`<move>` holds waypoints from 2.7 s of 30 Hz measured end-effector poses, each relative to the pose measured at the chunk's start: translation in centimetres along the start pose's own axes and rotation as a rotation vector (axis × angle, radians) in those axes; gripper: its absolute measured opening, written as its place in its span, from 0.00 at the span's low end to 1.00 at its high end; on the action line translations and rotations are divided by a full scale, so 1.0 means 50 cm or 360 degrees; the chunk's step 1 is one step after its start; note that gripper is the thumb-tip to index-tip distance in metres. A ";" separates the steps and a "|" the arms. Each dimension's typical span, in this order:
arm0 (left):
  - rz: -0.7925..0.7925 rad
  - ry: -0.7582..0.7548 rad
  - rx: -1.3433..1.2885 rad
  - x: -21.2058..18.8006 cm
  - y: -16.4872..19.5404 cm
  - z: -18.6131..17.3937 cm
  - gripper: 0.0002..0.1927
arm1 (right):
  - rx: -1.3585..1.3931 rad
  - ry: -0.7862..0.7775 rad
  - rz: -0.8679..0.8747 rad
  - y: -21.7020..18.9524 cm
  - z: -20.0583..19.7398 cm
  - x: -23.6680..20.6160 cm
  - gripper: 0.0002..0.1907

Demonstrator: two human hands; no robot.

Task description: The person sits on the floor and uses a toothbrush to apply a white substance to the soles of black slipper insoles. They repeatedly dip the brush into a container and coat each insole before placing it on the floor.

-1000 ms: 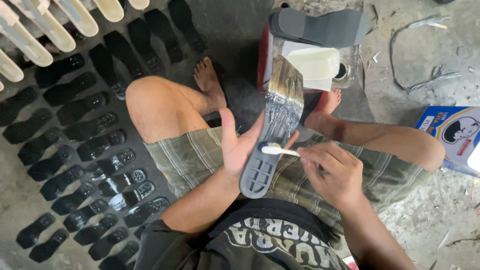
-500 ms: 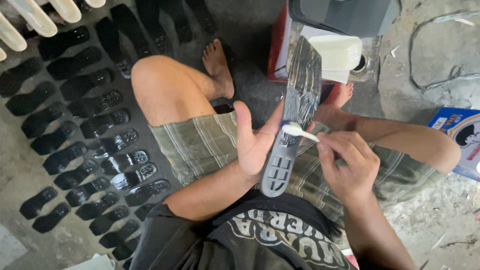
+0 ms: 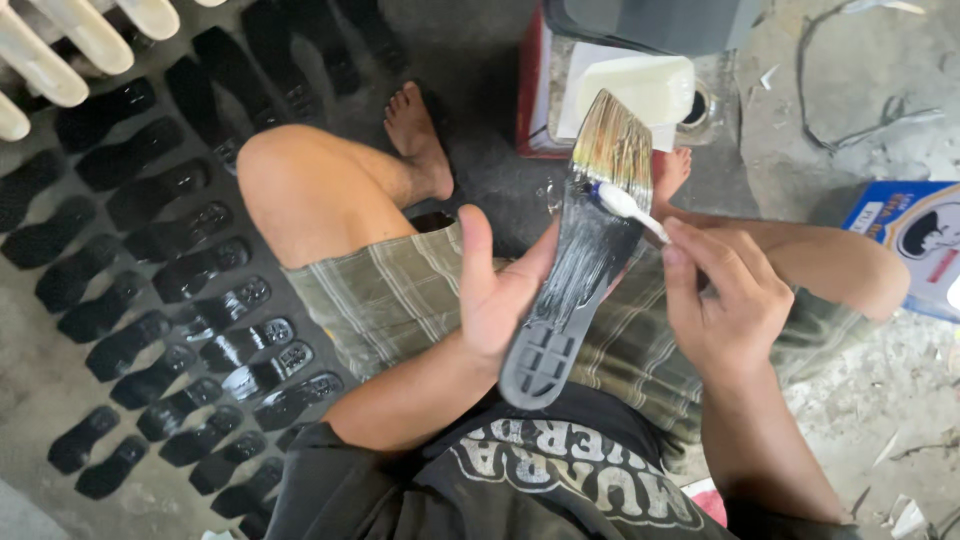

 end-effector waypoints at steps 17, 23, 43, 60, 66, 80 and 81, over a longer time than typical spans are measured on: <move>0.0100 0.0151 -0.0143 -0.008 0.061 0.026 0.59 | 0.0105 -0.0192 -0.0133 -0.024 -0.014 -0.012 0.04; 0.0206 0.0183 -0.0164 0.012 0.100 -0.034 0.53 | 0.0409 -0.0409 0.0161 -0.012 -0.035 -0.004 0.08; 0.0042 0.0527 -0.0034 -0.044 0.041 0.001 0.51 | -0.1194 -0.0967 0.0135 0.211 0.127 0.266 0.14; 0.0333 0.0127 0.0214 0.049 0.038 -0.013 0.55 | 0.0656 -0.0356 0.0143 -0.029 0.033 0.002 0.09; 0.0299 0.0100 0.0420 0.042 0.014 0.007 0.54 | 0.0306 -0.0002 -0.0112 -0.025 0.042 0.005 0.08; 0.0141 -0.0012 0.0294 0.025 0.009 0.013 0.51 | 0.0450 -0.0185 -0.0478 -0.002 0.026 0.029 0.07; 0.0124 -0.0131 0.0105 0.026 0.013 0.018 0.50 | 0.0426 -0.0239 -0.0627 -0.003 0.020 0.034 0.08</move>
Point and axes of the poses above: each hand's wrist, its own x-axis towards the middle knuckle, its own z-axis out of the palm, y = z × x, the point moved 4 cm from there along x, towards the middle knuckle, and after that the axes turned 7 degrees about -x, right-handed, at the moved point
